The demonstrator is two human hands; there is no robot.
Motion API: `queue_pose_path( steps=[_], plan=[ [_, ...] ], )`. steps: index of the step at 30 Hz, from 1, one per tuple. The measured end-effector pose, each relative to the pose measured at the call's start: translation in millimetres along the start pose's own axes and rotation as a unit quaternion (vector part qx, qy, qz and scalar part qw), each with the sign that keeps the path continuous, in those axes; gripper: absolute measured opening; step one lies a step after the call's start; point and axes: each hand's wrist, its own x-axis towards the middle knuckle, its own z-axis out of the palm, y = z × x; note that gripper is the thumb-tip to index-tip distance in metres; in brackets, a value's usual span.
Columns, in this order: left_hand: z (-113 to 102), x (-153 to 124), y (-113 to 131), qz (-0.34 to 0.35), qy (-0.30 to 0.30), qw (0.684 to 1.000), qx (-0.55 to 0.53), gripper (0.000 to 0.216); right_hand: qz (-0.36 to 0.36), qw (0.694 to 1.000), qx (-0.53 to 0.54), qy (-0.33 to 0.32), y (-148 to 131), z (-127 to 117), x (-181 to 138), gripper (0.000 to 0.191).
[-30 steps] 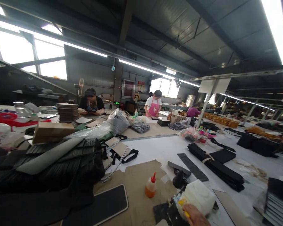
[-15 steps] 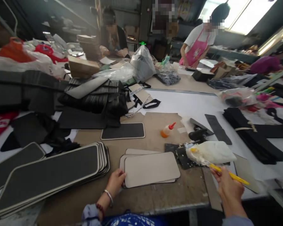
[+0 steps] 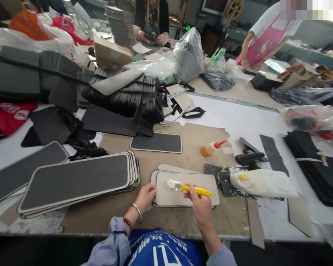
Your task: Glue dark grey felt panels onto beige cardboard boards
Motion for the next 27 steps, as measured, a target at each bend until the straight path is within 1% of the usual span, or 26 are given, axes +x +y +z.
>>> queue_pose_path(
  steps=[2,4,6,10,12,15,17,19,20,22,27],
  plan=[
    [0,1,0,-0.001,-0.001,1.000,0.001,0.008,-0.013,0.999,-0.018,-0.040,4,26,-1,0.031],
    [0,1,-1,-0.002,-0.001,1.000,0.002,0.009,-0.025,0.997,-0.040,-0.058,8,36,0,0.032],
    [0,2,-2,-0.006,-0.001,1.000,0.001,0.009,-0.036,0.995,-0.078,-0.048,10,31,3,0.032],
    [-1,2,-4,-0.015,-0.002,1.000,-0.003,0.007,-0.053,0.982,-0.178,0.029,3,3,9,0.031],
    [-2,2,-3,-0.014,-0.008,1.000,-0.003,0.009,-0.066,0.976,-0.201,0.044,-3,-2,10,0.031],
    [-3,1,-2,-0.007,-0.015,1.000,0.000,0.014,-0.078,0.982,-0.171,0.024,-6,12,10,0.030],
    [-3,0,-1,-0.003,-0.019,1.000,0.003,0.016,-0.066,0.989,-0.133,0.011,-3,25,11,0.030],
    [-3,0,-1,-0.001,-0.024,1.000,0.007,0.018,-0.052,0.992,-0.110,0.014,1,31,15,0.031],
    [-4,-1,-1,0.001,-0.026,1.000,0.010,0.018,-0.050,0.993,-0.108,0.023,2,29,18,0.032],
    [-4,-1,-1,0.006,-0.024,1.000,0.015,0.020,-0.055,0.989,-0.125,0.056,6,14,24,0.033],
    [-4,-1,-2,0.011,-0.021,0.999,0.035,0.023,-0.075,0.967,-0.187,0.159,11,-56,37,0.037]
  ],
)
